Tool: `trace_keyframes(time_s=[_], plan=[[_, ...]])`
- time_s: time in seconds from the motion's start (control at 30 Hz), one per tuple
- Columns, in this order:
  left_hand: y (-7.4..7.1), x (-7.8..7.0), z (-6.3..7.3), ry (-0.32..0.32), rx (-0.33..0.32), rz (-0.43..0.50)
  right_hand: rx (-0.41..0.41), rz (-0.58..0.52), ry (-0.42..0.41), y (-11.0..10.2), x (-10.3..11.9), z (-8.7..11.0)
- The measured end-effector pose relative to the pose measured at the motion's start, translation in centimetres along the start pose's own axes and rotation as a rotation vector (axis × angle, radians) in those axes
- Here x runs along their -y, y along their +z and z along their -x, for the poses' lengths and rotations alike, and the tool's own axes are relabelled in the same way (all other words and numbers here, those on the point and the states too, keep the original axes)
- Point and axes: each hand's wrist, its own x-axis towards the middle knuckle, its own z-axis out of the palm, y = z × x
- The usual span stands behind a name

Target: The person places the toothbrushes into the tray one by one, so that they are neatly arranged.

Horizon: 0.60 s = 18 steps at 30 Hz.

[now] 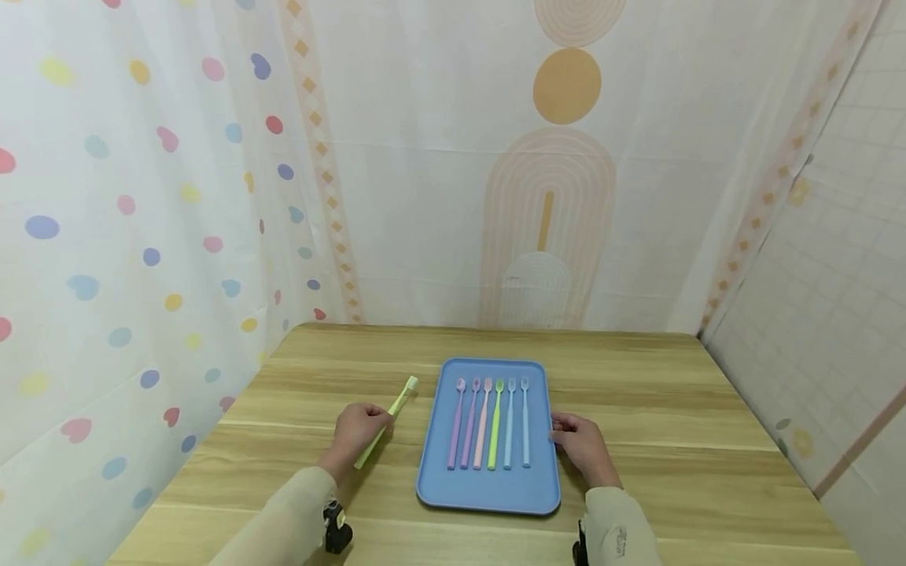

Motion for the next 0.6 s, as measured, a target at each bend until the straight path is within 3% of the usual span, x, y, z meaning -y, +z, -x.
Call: trace_keyframes(time_s=[0.43, 0.6], plan=[[0.8, -1.8, -0.2, 0.045, -0.066, 0.06, 0.007, -0.006, -0.003, -0.1, 0.1, 0.1], [1.1, -2.4, -0.2, 0.03, -0.075, 0.104, 0.009, -0.006, -0.001, -0.1, 0.1, 0.0]])
